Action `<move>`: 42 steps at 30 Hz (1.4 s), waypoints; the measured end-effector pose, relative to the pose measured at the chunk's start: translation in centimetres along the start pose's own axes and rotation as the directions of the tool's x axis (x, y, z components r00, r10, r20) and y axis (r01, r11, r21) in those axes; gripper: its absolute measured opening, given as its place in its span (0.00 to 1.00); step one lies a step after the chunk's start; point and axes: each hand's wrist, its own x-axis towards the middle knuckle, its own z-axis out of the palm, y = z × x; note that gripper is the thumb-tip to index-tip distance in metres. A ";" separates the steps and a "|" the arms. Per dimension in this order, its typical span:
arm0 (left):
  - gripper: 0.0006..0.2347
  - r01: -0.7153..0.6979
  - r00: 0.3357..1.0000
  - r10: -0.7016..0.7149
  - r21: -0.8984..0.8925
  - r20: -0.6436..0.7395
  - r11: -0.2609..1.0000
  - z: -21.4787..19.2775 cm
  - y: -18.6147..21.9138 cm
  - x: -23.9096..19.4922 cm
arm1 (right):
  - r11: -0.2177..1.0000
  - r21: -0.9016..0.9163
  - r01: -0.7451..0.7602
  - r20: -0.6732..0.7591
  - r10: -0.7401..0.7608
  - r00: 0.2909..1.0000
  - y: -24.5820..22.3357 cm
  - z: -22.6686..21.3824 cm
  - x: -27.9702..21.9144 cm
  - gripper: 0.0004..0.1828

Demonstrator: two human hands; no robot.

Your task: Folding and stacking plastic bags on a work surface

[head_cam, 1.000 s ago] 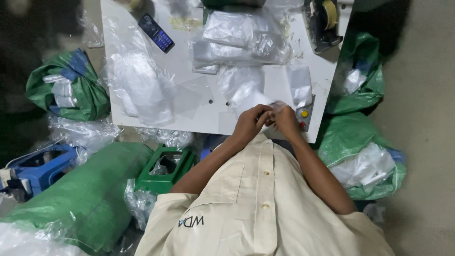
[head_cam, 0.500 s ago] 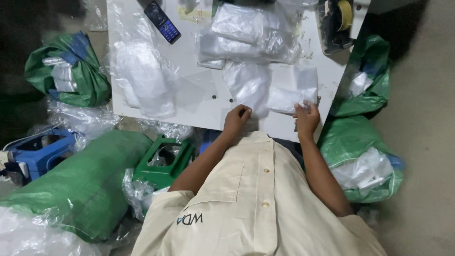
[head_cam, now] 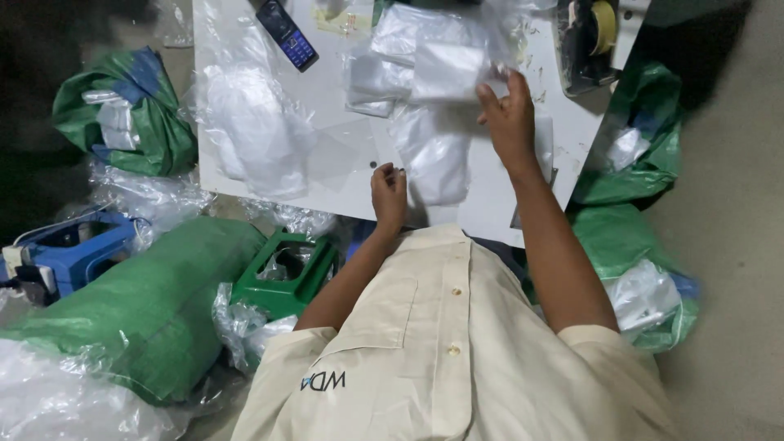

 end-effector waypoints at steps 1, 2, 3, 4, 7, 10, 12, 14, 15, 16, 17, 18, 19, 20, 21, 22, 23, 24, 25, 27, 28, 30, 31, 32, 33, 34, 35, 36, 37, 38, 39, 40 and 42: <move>0.18 0.006 1.000 -0.006 0.001 -0.003 1.000 0.2 -0.5 0.4 | 1.000 0.000 -0.004 0.006 0.004 1.000 2.2 0.8 0.0 0.29; 0.19 0.017 1.000 -0.018 -0.045 -0.018 0.999 0.3 -1.0 0.8 | 0.990 -0.143 0.020 -0.030 -0.025 0.999 4.5 1.6 0.0 0.30; 0.21 0.019 0.999 -0.021 -0.097 -0.024 0.995 1.0 -1.2 1.6 | 0.956 -0.290 0.041 -0.071 -0.064 0.995 6.7 2.0 0.4 0.32; 0.21 0.017 1.000 -0.019 -0.102 -0.017 0.995 1.1 -1.2 1.2 | 0.954 -0.297 0.041 -0.076 -0.067 0.995 9.1 2.7 -1.7 0.32; 0.29 0.047 0.999 -0.047 -0.061 -0.006 0.997 1.6 -0.4 2.4 | 0.884 -0.393 -0.251 -0.086 0.237 0.968 13.0 5.4 -4.7 0.40; 0.37 0.091 0.993 -0.090 -0.014 0.078 0.996 1.8 -0.3 2.7 | 0.839 -0.382 -0.387 -0.098 0.380 0.920 12.5 6.9 -7.8 0.46; 0.36 0.029 0.982 -0.083 0.301 0.167 0.953 2.2 1.2 3.2 | 0.912 -0.266 -0.312 -0.084 0.301 0.950 13.8 6.8 -7.7 0.45; 0.38 0.013 0.982 -0.076 0.346 0.171 0.938 2.4 1.1 3.5 | 0.900 -0.267 -0.346 0.022 0.364 0.931 15.0 5.7 -7.7 0.39; 0.40 0.005 0.984 -0.074 0.389 0.161 0.921 2.6 1.4 4.3 | 0.888 -0.272 -0.372 0.142 0.419 0.897 15.5 5.2 -7.1 0.34; 0.40 -0.021 0.984 -0.049 0.385 0.171 0.923 2.5 2.9 4.4 | 0.893 -0.264 -0.364 0.122 0.405 0.906 14.9 5.3 -6.5 0.34; 0.40 0.002 0.971 -0.083 0.342 0.223 0.940 2.2 3.7 3.5 | 0.903 -0.070 -0.424 0.190 0.429 0.883 14.5 5.3 -7.1 0.31; 0.40 0.027 0.954 -0.114 0.299 0.277 0.954 1.8 4.4 2.7 | 0.871 0.124 -0.475 0.261 0.434 0.862 14.2 5.5 -7.7 0.29; 0.40 0.043 0.952 -0.132 0.306 0.278 0.951 1.9 4.5 2.4 | 0.863 0.120 -0.491 0.267 0.448 0.853 13.8 5.0 -7.9 0.29; 0.35 0.033 0.943 -0.089 0.175 0.319 0.984 2.0 4.6 2.2 | 0.841 0.260 -0.475 0.267 0.410 0.872 13.3 4.6 -8.1 0.29; 0.29 0.021 0.939 -0.033 0.038 0.343 0.999 1.9 4.9 2.6 | 0.804 0.398 -0.443 0.263 0.363 0.894 12.8 4.7 -7.7 0.29; 0.29 0.031 0.941 -0.044 0.044 0.335 0.999 -0.2 6.0 0.4 | 0.798 0.398 -0.452 0.274 0.367 0.889 10.4 3.9 -9.2 0.29; 0.29 -0.059 0.912 0.023 0.075 0.410 0.995 -1.6 7.9 -0.6 | 0.784 0.417 -0.461 0.329 0.343 0.880 8.0 2.7 -9.2 0.33; 0.28 -0.151 0.871 0.085 0.098 0.483 0.984 -2.9 9.9 -1.7 | 0.769 0.434 -0.470 0.381 0.316 0.869 5.6 1.5 -9.3 0.38; 0.28 -0.155 0.872 0.088 0.101 0.481 0.983 -4.4 11.1 -2.5 | 0.768 0.437 -0.467 0.382 0.312 0.870 5.3 1.1 -9.9 0.38; 0.26 -0.253 0.677 0.139 0.051 0.722 0.966 -7.5 13.0 -5.0 | 0.706 0.360 -0.609 0.509 0.399 0.763 4.8 0.1 -12.2 0.25; 0.26 -0.244 0.680 0.129 0.058 0.722 0.968 -8.7 12.3 -6.3 | 0.700 0.358 -0.618 0.515 0.404 0.756 3.7 -0.5 -13.1 0.25; 0.26 0.093 0.497 -0.269 0.258 0.825 0.962 -10.7 11.2 -8.2 | 0.727 0.128 -0.674 0.604 0.482 0.635 1.4 -2.0 -14.1 0.14; 0.26 0.088 0.504 -0.264 0.255 0.823 0.963 -10.0 11.8 -7.9 | 0.733 0.129 -0.668 0.605 0.475 0.638 2.3 -2.3 -14.5 0.14; 0.28 0.213 0.561 -0.361 0.291 0.745 0.933 -9.3 12.3 -7.7 | 0.876 0.048 -0.480 0.517 0.389 0.762 3.2 -2.6 -15.0 0.27; 0.31 0.348 0.606 -0.464 0.310 0.646 0.885 -9.1 12.7 -7.7 | 0.962 -0.049 -0.270 0.451 0.263 0.853 4.0 -2.5 -15.5 0.43; 0.31 0.353 0.619 -0.465 0.305 0.633 0.884 -9.1 13.7 -7.4 | 0.964 -0.043 -0.262 0.466 0.251 0.848 1.3 -1.9 -14.8 0.43; 0.34 0.322 0.654 -0.418 0.267 0.631 0.908 -9.2 14.5 -7.9 | 0.937 -0.141 -0.319 0.582 0.339 0.739 -1.6 -1.7 -15.1 0.38; 0.38 0.288 0.688 -0.368 0.231 0.626 0.929 -9.3 15.2 -8.5 | 0.902 -0.245 -0.354 0.675 0.421 0.606 -4.4 -1.5 -15.3 0.35; 0.38 0.282 0.684 -0.368 0.237 0.630 0.930 -8.6 13.6 -7.9 | 0.901 -0.241 -0.360 0.669 0.423 0.611 -2.5 -0.3 -15.6 0.35; 0.28 0.042 0.862 -0.143 0.212 0.487 0.976 -7.9 12.0 -7.3 | 0.910 -0.239 -0.340 0.602 0.413 0.683 -0.6 0.7 -15.8 0.26; 0.20 -0.212 0.936 0.133 0.222 0.325 0.952 -6.8 10.8 -6.2 | 0.919 -0.241 -0.313 0.523 0.395 0.755 1.3 1.5 -15.4 0.19; 0.20 -0.226 0.931 0.145 0.217 0.336 0.950 -7.1 12.5 -6.5 | 0.919 -0.240 -0.313 0.510 0.393 0.765 1.1 1.9 -15.4 0.19; 0.38 -0.086 0.930 0.041 0.109 0.365 0.990 -9.2 15.3 -7.2 | 0.938 -0.053 -0.344 0.081 0.347 0.934 0.5 3.9 -14.9 0.16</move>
